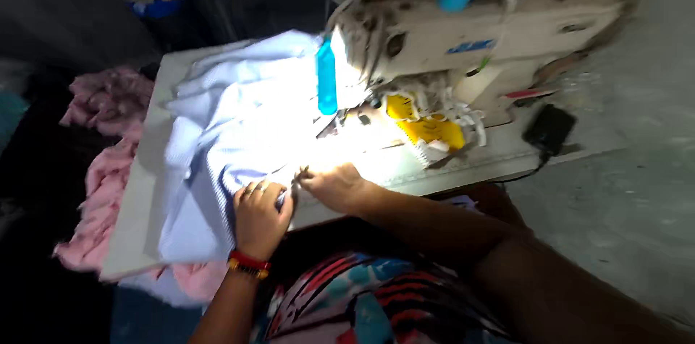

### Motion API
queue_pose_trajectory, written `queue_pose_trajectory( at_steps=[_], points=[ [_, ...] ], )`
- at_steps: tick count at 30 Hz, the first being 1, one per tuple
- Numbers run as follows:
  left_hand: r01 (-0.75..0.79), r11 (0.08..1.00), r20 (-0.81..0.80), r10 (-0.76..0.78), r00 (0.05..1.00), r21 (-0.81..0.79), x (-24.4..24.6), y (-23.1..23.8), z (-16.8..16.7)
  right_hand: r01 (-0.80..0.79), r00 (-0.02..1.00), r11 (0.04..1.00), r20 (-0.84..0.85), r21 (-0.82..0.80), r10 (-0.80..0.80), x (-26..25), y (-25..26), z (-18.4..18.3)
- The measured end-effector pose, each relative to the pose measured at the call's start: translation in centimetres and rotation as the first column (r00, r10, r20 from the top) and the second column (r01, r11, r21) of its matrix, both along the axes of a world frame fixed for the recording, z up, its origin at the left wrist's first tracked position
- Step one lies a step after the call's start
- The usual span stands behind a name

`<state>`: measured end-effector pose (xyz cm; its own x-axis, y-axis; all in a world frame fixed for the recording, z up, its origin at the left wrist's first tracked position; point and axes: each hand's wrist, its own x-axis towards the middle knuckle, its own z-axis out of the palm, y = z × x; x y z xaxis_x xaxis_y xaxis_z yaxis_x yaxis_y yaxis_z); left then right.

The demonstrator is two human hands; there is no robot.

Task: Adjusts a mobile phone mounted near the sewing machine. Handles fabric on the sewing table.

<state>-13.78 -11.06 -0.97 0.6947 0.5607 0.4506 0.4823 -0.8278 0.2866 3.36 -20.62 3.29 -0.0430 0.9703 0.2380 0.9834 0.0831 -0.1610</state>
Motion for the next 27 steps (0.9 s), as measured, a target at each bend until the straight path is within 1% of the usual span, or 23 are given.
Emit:
queue_pose_trajectory(
  at_steps=[2,4,5,7,8,9,10,11,12,13,14,16,17,18,19,21,23,25,27],
  points=[
    [-0.001,1.000,0.004,0.001,1.000,-0.015,0.0,0.0,0.2,0.049,0.999,0.999,-0.017,0.008,-0.049,1.6,-0.9,-1.0],
    [0.004,1.000,0.002,-0.003,1.000,-0.010,0.0,-0.1,0.3,0.078,0.996,0.993,0.038,0.088,-0.081,3.3,-2.0,-1.8],
    [0.007,1.000,0.006,-0.007,1.000,-0.005,0.1,-0.1,0.4,0.091,0.993,0.979,0.054,0.182,-0.102,4.1,-2.6,-1.2],
    [0.015,1.000,0.004,-0.015,1.000,-0.003,0.3,-0.1,0.5,0.156,0.979,0.888,0.052,0.433,-0.197,6.2,-3.9,2.1],
    [0.016,1.000,-0.004,-0.016,1.000,-0.003,0.3,-0.1,0.5,0.215,0.958,0.792,0.034,0.571,-0.285,7.6,-4.3,4.2],
    [0.014,1.000,-0.011,-0.014,1.000,-0.001,0.4,0.0,0.4,0.278,0.924,0.656,-0.007,0.702,-0.383,9.5,-4.5,6.2],
    [0.011,1.000,-0.017,-0.011,1.000,-0.001,0.4,0.0,0.3,0.338,0.878,0.507,-0.072,0.793,-0.473,11.5,-4.6,8.6],
    [0.007,1.000,-0.019,-0.007,1.000,-0.004,0.4,0.0,0.3,0.394,0.821,0.379,-0.135,0.837,-0.555,13.6,-4.7,11.2],
    [0.002,1.000,-0.021,-0.002,1.000,-0.006,0.5,-0.1,0.4,0.468,0.758,0.298,-0.205,0.832,-0.619,15.6,-4.7,13.8],
    [-0.004,1.000,-0.028,0.004,1.000,-0.009,0.6,-0.1,0.5,0.544,0.703,0.240,-0.281,0.804,-0.653,17.4,-4.5,16.0],
    [-0.008,1.000,-0.029,0.008,1.000,-0.008,0.6,-0.1,0.6,0.617,0.656,0.210,-0.348,0.759,-0.670,19.0,-4.1,17.4],
    [-0.014,1.000,-0.029,0.015,0.999,0.008,0.6,-0.1,0.6,0.749,0.591,0.246,-0.452,0.615,-0.668,21.0,-3.1,19.0],
    [-0.015,1.000,-0.031,0.016,0.999,0.010,0.6,-0.1,0.5,0.777,0.580,0.271,-0.480,0.568,-0.658,21.5,-2.5,19.1],
    [-0.017,1.000,-0.029,0.017,0.999,0.011,0.5,0.0,0.4,0.785,0.578,0.276,-0.496,0.555,-0.648,21.8,-2.0,18.9],
    [-0.016,1.000,-0.029,0.016,0.999,0.008,0.5,0.0,0.4,0.785,0.578,0.260,-0.511,0.563,-0.637,21.9,-1.5,18.6],
    [-0.015,1.000,-0.037,0.015,0.999,0.002,0.5,0.0,0.4,0.784,0.563,0.187,-0.552,0.591,-0.616,21.7,-0.7,18.1],
    [-0.014,1.000,-0.051,0.014,0.999,-0.004,0.5,0.0,0.6,0.785,0.528,0.079,-0.598,0.614,-0.603,21.5,-0.1,17.5],
    [-0.015,1.000,-0.059,0.014,0.998,-0.010,0.6,-0.2,0.6,0.804,0.488,-0.007,-0.666,0.595,-0.564,21.5,0.3,17.3],
    [-0.024,1.000,-0.053,0.024,0.998,-0.007,0.6,-0.2,0.6,0.836,0.445,-0.056,-0.735,0.545,-0.512,21.4,0.5,17.4]
  ],
)
